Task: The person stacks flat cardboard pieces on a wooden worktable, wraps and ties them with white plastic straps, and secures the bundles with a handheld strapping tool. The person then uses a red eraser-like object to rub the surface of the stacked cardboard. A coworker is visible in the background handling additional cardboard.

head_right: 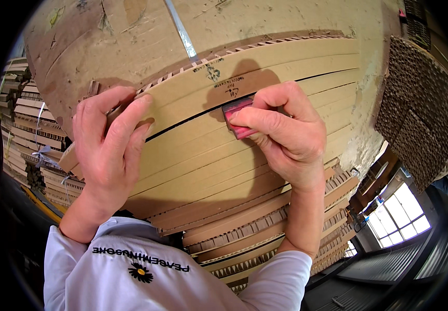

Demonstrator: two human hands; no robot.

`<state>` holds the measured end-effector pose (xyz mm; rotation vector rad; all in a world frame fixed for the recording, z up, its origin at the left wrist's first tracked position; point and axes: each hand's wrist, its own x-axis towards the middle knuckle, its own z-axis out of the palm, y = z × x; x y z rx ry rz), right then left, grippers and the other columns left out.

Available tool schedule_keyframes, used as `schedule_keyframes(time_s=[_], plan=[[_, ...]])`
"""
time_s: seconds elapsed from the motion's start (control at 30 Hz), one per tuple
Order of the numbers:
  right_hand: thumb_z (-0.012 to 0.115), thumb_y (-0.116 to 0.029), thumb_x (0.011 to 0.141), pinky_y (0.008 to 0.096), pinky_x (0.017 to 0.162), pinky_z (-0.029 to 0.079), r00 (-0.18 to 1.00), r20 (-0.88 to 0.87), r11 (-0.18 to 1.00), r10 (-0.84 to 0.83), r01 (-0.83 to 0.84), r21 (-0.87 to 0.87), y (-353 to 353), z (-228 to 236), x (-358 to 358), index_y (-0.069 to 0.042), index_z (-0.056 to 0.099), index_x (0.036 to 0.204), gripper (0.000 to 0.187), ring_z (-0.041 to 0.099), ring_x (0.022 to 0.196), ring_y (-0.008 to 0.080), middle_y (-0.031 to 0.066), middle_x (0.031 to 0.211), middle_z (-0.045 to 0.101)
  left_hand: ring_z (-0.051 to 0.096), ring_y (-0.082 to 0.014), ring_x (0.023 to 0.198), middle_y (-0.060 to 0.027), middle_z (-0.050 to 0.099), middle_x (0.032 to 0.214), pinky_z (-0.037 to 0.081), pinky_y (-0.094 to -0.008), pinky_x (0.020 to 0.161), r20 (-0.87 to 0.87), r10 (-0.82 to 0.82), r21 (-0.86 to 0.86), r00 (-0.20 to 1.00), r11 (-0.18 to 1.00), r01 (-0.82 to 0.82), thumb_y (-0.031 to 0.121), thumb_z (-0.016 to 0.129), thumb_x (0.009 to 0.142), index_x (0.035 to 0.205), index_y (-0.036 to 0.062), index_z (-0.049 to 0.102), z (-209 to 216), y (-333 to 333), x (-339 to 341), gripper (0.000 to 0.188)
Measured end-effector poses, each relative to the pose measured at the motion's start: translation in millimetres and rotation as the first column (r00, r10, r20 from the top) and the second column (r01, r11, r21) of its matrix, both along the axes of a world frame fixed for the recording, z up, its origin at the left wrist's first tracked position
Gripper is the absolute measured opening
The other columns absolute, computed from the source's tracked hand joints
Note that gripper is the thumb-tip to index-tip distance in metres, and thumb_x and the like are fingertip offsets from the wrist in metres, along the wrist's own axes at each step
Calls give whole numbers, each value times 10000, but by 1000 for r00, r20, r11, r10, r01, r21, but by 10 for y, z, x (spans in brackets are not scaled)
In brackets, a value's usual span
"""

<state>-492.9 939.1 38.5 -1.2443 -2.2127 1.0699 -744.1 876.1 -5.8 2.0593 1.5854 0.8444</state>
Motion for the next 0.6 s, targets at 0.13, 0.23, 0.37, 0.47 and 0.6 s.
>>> schedule_keyframes(time_s=[0.13, 0.23, 0.37, 0.47, 0.6], plan=[[774, -108, 722, 236, 583, 419, 999, 22, 1000, 29, -29, 6, 16, -6, 3, -73, 744, 896, 179, 545, 723, 133, 23, 842, 564, 562, -285, 857, -145, 595, 1033, 437, -363, 720, 15, -10, 33, 1000, 999, 10, 22, 711, 719, 1062, 40, 652, -38, -17, -9, 348], [760, -163, 751, 254, 635, 410, 998, 46, 999, 48, -47, -6, 10, -6, 38, -69, 737, 904, 181, 528, 763, 154, 31, 860, 563, 561, -288, 861, -149, 596, 1031, 439, -361, 727, 23, -14, 21, 1000, 1000, 13, 19, 708, 723, 1061, 41, 657, -40, -20, -12, 342], [759, -158, 748, 264, 634, 408, 996, 47, 996, 82, -83, 22, 23, -19, 37, -71, 737, 901, 177, 530, 755, 164, 30, 839, 567, 560, -285, 860, -146, 596, 1031, 441, -360, 729, 29, -9, 17, 1000, 1000, 9, 16, 708, 722, 1057, 41, 660, -35, -24, -5, 339], [769, -115, 687, 266, 585, 419, 991, 37, 989, 125, -128, 75, 78, -53, 25, -71, 734, 876, 197, 547, 715, 160, 24, 810, 584, 560, -283, 857, -144, 596, 1028, 441, -357, 727, 22, -7, 22, 1000, 1000, 7, 11, 710, 717, 1055, 40, 661, -50, -25, -2, 342], [765, -78, 643, 274, 559, 426, 987, 51, 982, 155, -159, 98, 89, -56, 45, -71, 730, 859, 219, 559, 690, 170, 29, 800, 598, 559, -281, 851, -143, 596, 1025, 441, -352, 719, 43, 8, 31, 999, 999, -9, 2, 713, 705, 1049, 40, 662, -55, -32, 15, 350]])
